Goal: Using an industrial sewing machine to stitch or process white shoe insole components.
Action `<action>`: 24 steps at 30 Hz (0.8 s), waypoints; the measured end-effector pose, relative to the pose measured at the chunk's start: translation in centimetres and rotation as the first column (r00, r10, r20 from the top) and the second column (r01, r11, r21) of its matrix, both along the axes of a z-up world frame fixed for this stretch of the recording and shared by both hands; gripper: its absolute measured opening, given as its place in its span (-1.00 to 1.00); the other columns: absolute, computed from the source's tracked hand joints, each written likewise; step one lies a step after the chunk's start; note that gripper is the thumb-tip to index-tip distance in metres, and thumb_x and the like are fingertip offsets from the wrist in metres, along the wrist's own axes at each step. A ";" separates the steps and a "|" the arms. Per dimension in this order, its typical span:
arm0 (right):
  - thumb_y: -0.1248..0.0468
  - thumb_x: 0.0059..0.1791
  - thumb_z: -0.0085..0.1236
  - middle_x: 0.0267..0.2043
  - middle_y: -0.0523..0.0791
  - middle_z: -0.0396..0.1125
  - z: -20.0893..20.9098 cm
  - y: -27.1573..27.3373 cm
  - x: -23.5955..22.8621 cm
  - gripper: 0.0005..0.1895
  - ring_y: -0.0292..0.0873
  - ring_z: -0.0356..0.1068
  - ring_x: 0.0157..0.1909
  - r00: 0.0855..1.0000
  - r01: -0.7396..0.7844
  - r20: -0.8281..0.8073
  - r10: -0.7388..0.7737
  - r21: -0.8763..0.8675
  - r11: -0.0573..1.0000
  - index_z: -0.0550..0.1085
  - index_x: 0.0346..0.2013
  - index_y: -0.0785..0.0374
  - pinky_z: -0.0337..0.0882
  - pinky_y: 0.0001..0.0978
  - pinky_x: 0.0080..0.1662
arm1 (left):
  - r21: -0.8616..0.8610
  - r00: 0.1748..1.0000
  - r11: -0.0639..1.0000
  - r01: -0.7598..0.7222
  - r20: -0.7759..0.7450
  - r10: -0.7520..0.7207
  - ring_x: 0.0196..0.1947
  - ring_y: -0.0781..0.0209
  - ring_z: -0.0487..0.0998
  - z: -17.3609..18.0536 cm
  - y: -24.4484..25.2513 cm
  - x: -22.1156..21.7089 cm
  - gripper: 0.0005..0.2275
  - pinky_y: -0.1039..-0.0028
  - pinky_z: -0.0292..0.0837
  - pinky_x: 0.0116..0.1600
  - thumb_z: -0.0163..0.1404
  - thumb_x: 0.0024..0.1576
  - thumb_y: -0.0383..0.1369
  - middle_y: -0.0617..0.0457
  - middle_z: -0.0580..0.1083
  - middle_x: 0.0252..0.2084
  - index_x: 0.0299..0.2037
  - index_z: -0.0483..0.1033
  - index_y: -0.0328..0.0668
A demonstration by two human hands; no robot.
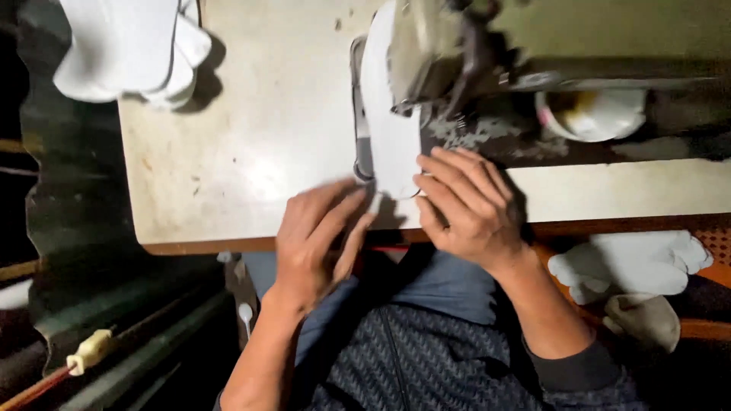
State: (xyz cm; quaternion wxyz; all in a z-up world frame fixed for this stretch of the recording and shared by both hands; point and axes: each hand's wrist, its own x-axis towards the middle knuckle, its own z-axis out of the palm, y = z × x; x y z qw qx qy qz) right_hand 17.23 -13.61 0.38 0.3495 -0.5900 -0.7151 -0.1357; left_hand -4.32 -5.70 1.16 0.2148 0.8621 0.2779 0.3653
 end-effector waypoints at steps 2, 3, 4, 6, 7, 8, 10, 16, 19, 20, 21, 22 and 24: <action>0.20 0.08 0.09 -0.03 0.01 0.53 0.9 0.2 0.0 -0.77 0.08 0.53 0.03 1.000 -0.012 0.001 0.012 0.016 1.000 0.63 -0.23 0.26 0.49 0.00 0.13 | -0.020 0.998 0.999 -0.049 0.050 0.050 -0.19 0.05 0.64 1.9 -0.9 -1.6 -0.77 0.28 0.57 -0.04 0.27 0.06 -0.25 0.06 0.63 -0.11 -0.11 0.69 -0.04; 0.25 0.09 0.09 -0.01 0.04 0.53 1.5 0.2 -0.1 -0.78 0.08 0.51 0.06 0.999 -0.016 0.048 0.018 -0.051 0.999 0.63 -0.18 0.32 0.49 -0.02 0.13 | -0.130 0.995 0.988 0.089 0.051 -0.083 -0.29 0.08 0.61 3.2 -1.2 -2.5 -0.92 0.31 0.43 -0.13 0.11 0.16 -0.34 0.04 0.59 -0.24 -0.25 0.59 -0.14; 0.30 0.09 0.10 0.01 0.07 0.53 2.0 0.1 -0.1 -0.78 0.08 0.50 0.10 0.995 -0.016 0.096 0.027 -0.116 0.993 0.63 -0.14 0.38 0.50 -0.03 0.12 | -0.235 0.974 0.946 0.224 0.071 -0.213 -0.39 0.10 0.57 4.4 -1.6 -3.3 -0.84 0.33 0.30 -0.22 -0.05 0.25 -0.43 0.03 0.54 -0.38 -0.38 0.48 -0.25; 0.30 0.11 0.07 0.00 0.07 0.54 1.9 0.3 -0.2 -0.77 0.08 0.50 0.09 0.994 -0.025 0.100 0.036 -0.114 0.993 0.63 -0.14 0.38 0.50 -0.04 0.11 | -0.421 0.963 0.880 0.219 -0.051 -0.264 -0.31 0.06 0.56 0.4 -3.6 -5.4 -0.83 0.30 0.28 -0.17 -0.03 0.26 -0.29 0.03 0.56 -0.28 -0.21 0.52 -0.24; 0.29 0.13 0.04 0.00 0.07 0.54 1.9 0.4 -0.2 -0.75 0.08 0.50 0.08 0.993 -0.022 0.112 0.034 -0.105 0.994 0.64 -0.15 0.39 0.51 -0.05 0.09 | -0.585 0.927 0.787 0.197 -0.151 -0.343 -0.22 0.01 0.54 -1.6 -4.7 -6.4 -0.70 0.27 0.26 -0.12 -0.02 0.27 -0.15 0.03 0.58 -0.19 -0.03 0.55 -0.22; 0.29 0.13 0.04 0.00 0.07 0.54 1.8 0.4 -0.2 -0.75 0.08 0.50 0.08 0.993 -0.028 0.109 0.040 -0.108 0.994 0.64 -0.15 0.39 0.51 -0.05 0.09 | -0.587 0.928 0.787 0.191 -0.152 -0.339 -0.22 0.01 0.54 -2.7 -5.9 -6.9 -0.70 0.27 0.26 -0.12 -0.02 0.27 -0.15 0.03 0.58 -0.19 -0.03 0.55 -0.22; 0.28 0.15 0.03 0.04 0.08 0.53 1.5 0.3 -0.2 -0.73 0.09 0.49 0.10 0.991 -0.004 0.136 0.021 -0.122 0.993 0.63 -0.10 0.39 0.50 -0.04 0.13 | -0.853 0.760 0.507 0.125 -0.246 -0.601 0.46 -0.27 0.10 -4.7 -8.2 -7.8 -0.30 -0.30 -0.09 0.36 -0.33 0.19 0.22 -0.22 0.19 0.47 0.36 0.33 -0.10; 0.24 0.17 0.00 0.07 0.10 0.52 0.9 0.2 -0.3 -0.67 0.10 0.49 0.12 0.988 0.015 0.155 0.007 -0.139 0.990 0.64 -0.06 0.41 0.50 -0.01 0.15 | -0.986 0.754 0.160 -0.057 -0.147 -0.640 0.56 -0.13 -0.13 -4.4 -10.2 -8.4 -0.31 -0.11 -0.32 0.49 -0.32 0.19 0.18 -0.02 0.02 0.56 0.53 -0.02 0.17; 0.26 0.15 0.03 0.08 0.11 0.52 1.2 0.2 -0.4 -0.68 0.11 0.50 0.12 0.987 0.020 0.160 0.005 -0.157 0.987 0.64 -0.05 0.44 0.51 -0.02 0.15 | -0.988 0.764 0.133 -0.074 -0.142 -0.629 0.56 -0.08 -0.13 -4.3 -10.1 -8.4 -0.31 -0.06 -0.31 0.49 -0.32 0.19 0.18 0.02 0.03 0.56 0.53 0.00 0.17; 0.26 0.15 0.03 0.08 0.11 0.52 1.2 0.3 -0.4 -0.68 0.11 0.50 0.12 0.987 0.017 0.161 0.008 -0.155 0.988 0.64 -0.05 0.44 0.51 -0.02 0.15 | -0.988 0.766 0.135 -0.073 -0.142 -0.627 0.56 -0.08 -0.13 -4.4 -10.1 -8.5 -0.31 -0.06 -0.31 0.49 -0.32 0.19 0.18 0.02 0.03 0.56 0.53 0.00 0.17; 0.26 0.15 0.02 0.07 0.11 0.53 1.2 0.3 -0.5 -0.68 0.12 0.51 0.11 0.986 0.021 0.166 0.006 -0.163 0.986 0.64 -0.05 0.45 0.51 -0.01 0.15 | -0.990 0.776 0.122 -0.075 -0.135 -0.616 0.57 -0.07 -0.14 -4.4 -10.0 -8.5 -0.32 -0.07 -0.33 0.49 -0.30 0.19 0.16 0.03 0.03 0.57 0.52 0.00 0.18; 0.27 0.15 0.02 0.07 0.11 0.53 1.1 0.4 -0.5 -0.68 0.12 0.51 0.10 0.986 0.026 0.168 0.003 -0.170 0.985 0.64 -0.05 0.45 0.51 -0.01 0.15 | -0.991 0.785 0.111 -0.081 -0.132 -0.605 0.57 -0.05 -0.16 -4.5 -9.9 -8.5 -0.33 -0.08 -0.35 0.50 -0.27 0.20 0.14 0.04 0.03 0.57 0.52 -0.01 0.19; 0.26 0.15 0.01 0.07 0.10 0.53 1.3 0.5 -0.6 -0.67 0.12 0.51 0.09 0.985 0.036 0.175 -0.005 -0.173 0.984 0.64 -0.06 0.45 0.50 -0.03 0.14 | -0.991 0.789 0.116 -0.070 -0.127 -0.602 0.57 -0.07 -0.16 -5.1 -9.9 -8.7 -0.32 -0.08 -0.35 0.50 -0.28 0.20 0.15 0.03 0.01 0.57 0.52 -0.02 0.18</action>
